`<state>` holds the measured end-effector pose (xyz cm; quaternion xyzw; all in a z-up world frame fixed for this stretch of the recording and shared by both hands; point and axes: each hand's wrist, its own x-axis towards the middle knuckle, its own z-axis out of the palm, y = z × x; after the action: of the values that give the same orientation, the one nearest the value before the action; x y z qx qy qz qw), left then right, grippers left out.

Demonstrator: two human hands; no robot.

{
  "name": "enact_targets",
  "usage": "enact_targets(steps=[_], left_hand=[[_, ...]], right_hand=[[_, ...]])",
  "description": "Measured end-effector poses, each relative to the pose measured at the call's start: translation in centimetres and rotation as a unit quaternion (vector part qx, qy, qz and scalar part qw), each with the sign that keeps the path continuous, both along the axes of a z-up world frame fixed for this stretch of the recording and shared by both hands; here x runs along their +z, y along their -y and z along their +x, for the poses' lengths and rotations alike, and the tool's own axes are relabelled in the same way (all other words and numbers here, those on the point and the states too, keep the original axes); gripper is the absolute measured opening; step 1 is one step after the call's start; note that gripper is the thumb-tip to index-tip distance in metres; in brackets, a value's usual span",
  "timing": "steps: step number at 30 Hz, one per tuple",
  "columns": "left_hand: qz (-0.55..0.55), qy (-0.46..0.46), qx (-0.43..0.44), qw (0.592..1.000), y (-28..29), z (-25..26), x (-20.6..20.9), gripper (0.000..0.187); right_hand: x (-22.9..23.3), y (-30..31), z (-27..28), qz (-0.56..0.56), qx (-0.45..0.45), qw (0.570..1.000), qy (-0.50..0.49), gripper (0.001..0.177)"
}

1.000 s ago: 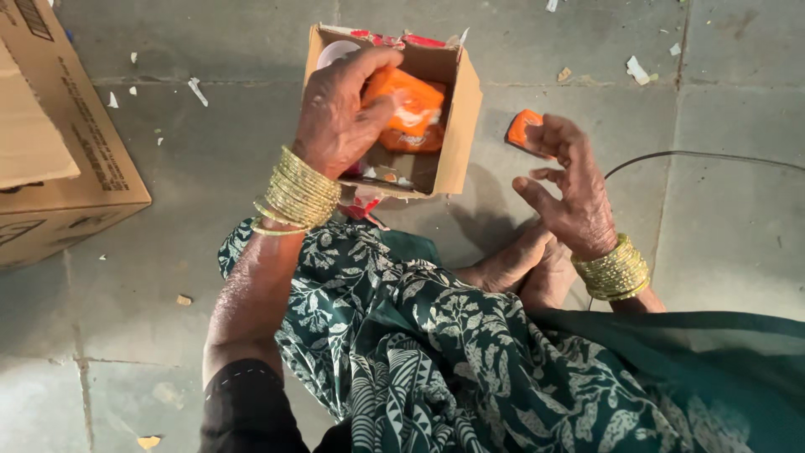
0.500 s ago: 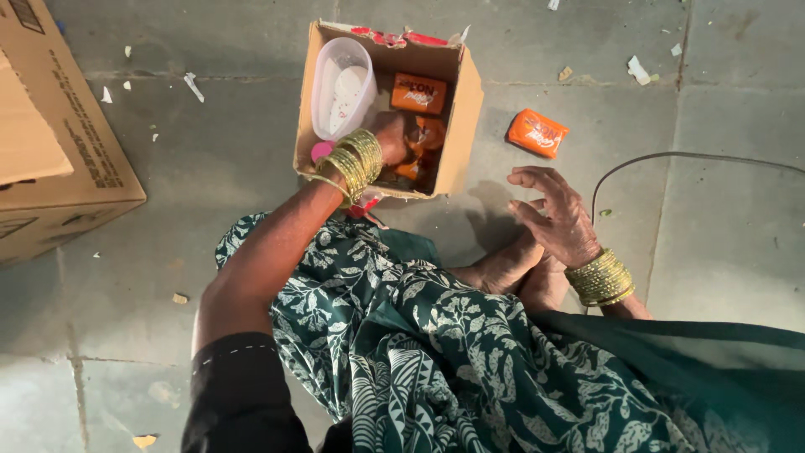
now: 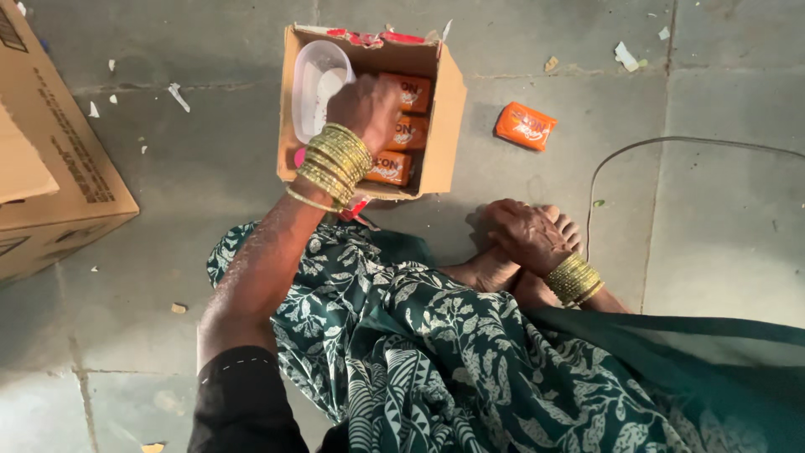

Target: The person sits on the floor and repeatedly places orange soap bars, a white plastic scoop, and a pink bottle into a small cardboard box. The person also removes these items from the box and places them back on the floor multiple times.

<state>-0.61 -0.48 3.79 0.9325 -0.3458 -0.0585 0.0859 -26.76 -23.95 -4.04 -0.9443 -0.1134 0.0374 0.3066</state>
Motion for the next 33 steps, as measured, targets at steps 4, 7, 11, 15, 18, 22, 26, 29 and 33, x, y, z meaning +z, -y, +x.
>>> enact_targets(steps=[4, 7, 11, 15, 18, 22, 26, 29, 33], left_hand=[[-0.223, 0.036, -0.097, 0.969, 4.6, -1.0, 2.3, 0.007], [-0.49, 0.145, -0.252, 0.822, 9.4, -2.4, -0.4, 0.015], [-0.238, 0.03, -0.152, 0.959, 18.1, -5.2, -7.4, 0.012], [-0.007, 0.05, -0.109, 0.993, 22.9, -6.6, -12.4, 0.043], [0.06, 0.03, -0.089, 0.994, 23.5, -6.8, -13.7, 0.05], [0.095, -0.067, -0.063, 0.991, 22.6, -6.5, -13.2, 0.034], [0.041, -0.079, -0.024, 0.996, 21.3, -7.2, -12.1, 0.048], [0.009, -0.112, -0.028, 0.993, 19.8, -9.1, -11.6, 0.043], [-0.164, -0.116, -0.044, 0.979, 17.7, -10.6, -6.7, 0.03]], right_hand=[[-1.6, 0.3, 0.8, -0.005, 0.031, 0.999, 0.004, 0.03], [-2.4, 0.1, 1.5, 0.026, 0.053, 0.998, 0.029, 0.033], [-3.1, -0.7, 1.3, 0.005, 0.032, 0.999, 0.027, 0.042], [-4.0, -0.3, 0.8, -0.037, 0.015, 0.999, 0.005, 0.039], [-5.2, -0.1, 0.6, -0.072, 0.015, 0.996, 0.047, 0.043], [-5.8, -0.4, -0.2, -0.065, -0.029, 0.996, 0.05, 0.041], [-5.4, -0.6, 0.8, -0.11, -0.009, 0.994, 0.007, 0.031], [-4.8, -0.4, 0.3, -0.094, -0.003, 0.995, 0.016, 0.029], [-3.5, -0.5, -0.2, -0.071, -0.008, 0.997, 0.025, 0.027]])
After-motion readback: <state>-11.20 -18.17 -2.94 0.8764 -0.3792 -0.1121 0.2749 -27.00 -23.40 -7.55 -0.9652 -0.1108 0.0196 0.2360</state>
